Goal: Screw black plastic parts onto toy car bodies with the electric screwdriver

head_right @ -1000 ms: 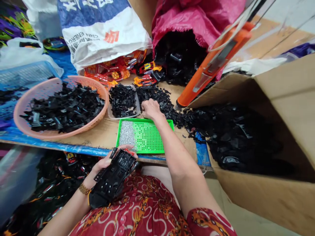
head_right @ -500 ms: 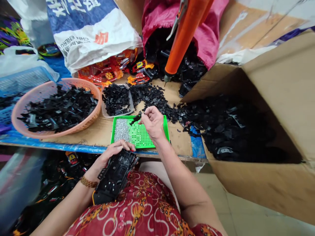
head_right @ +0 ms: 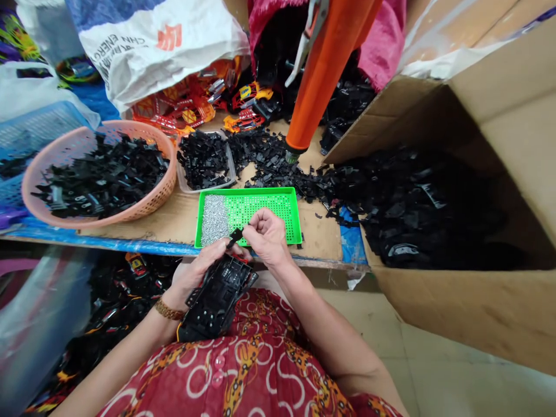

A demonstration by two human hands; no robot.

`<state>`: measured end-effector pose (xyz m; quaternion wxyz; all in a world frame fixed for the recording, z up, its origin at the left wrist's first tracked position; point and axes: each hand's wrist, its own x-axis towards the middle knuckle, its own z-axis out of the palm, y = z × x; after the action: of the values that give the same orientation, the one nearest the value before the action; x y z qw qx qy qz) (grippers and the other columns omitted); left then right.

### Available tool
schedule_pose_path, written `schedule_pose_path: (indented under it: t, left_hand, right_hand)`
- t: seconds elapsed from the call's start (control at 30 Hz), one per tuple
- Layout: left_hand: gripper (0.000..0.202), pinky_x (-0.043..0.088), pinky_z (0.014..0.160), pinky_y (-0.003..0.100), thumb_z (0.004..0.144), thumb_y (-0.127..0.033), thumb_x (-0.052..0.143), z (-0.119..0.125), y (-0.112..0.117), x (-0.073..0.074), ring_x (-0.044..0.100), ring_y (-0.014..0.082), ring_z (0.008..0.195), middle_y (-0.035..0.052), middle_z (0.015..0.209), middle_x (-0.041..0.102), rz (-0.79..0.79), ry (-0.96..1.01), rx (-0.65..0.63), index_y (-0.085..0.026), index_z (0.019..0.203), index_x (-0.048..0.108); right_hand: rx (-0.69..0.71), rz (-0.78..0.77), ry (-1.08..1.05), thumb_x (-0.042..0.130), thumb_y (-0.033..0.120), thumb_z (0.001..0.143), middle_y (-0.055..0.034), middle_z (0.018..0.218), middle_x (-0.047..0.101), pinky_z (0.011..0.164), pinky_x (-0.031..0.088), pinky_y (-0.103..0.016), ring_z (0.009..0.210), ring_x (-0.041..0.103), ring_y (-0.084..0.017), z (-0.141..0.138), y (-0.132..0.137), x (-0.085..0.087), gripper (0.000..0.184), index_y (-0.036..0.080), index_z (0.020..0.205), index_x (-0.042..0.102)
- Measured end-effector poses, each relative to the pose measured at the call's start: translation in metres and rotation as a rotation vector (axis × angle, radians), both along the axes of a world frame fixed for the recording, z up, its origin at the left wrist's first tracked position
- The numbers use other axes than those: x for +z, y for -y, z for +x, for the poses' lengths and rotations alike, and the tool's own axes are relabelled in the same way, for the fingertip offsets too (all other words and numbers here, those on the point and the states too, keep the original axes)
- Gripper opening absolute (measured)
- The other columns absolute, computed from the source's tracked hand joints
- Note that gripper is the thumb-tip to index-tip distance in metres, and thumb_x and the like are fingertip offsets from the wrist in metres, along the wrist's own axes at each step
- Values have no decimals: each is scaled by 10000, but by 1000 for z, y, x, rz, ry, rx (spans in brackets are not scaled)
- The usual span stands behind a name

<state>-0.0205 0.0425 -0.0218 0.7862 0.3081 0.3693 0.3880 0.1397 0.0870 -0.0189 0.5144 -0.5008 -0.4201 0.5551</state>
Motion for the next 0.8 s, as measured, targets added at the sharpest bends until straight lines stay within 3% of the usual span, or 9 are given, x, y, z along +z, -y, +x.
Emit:
schedule_pose_path:
  t: [0.13,0.27,0.47,0.63,0.73,0.8]
  left_hand:
    - [384,515,753,304,820,-515,785,1,-2,2,691,226,838,99,924,783,15,-33,-15,-146,723,748]
    - [385,493,656,289,751,-519,838,3,0,5,650,188,702,72,840,771,-51,-8,6,-146,707,753]
    - [381,433,579,261,669,-479,910,4,1,4,540,120,565,-8,654,667,-141,-10,92,-147,718,729]
    - [338,451,619,274,735,-455,866,3,4,4,574,145,642,-3,694,663,-107,-30,81,-158,748,705]
    - [327,495,726,288,815,-481,783,0,7,7,642,184,782,38,856,726,-51,-4,35,-165,875,723]
    - [350,517,761,315,808,-499,753,-2,8,8,672,219,837,63,941,743,-47,62,-20,-172,924,711]
  right_hand:
    - [45,-12,87,719,321,677,74,529,453,423,313,-224,459,409,-60,0,2,-4,269,237,675,464]
    - [108,21,126,725,427,748,58,574,493,453,369,-243,490,432,-73,-1,7,0,302,233,742,494]
    - [203,155,333,661,376,817,44,590,515,570,407,-269,556,466,-93,-4,19,4,279,218,671,484]
    - [152,195,313,605,430,878,54,566,455,550,390,-272,530,414,-101,-6,21,6,333,232,659,452]
    - [114,249,331,597,464,890,52,606,424,550,368,-274,553,400,-106,5,16,12,339,235,688,452]
    - [173,267,332,573,471,905,49,632,411,556,356,-274,576,400,-109,15,14,18,331,235,710,449]
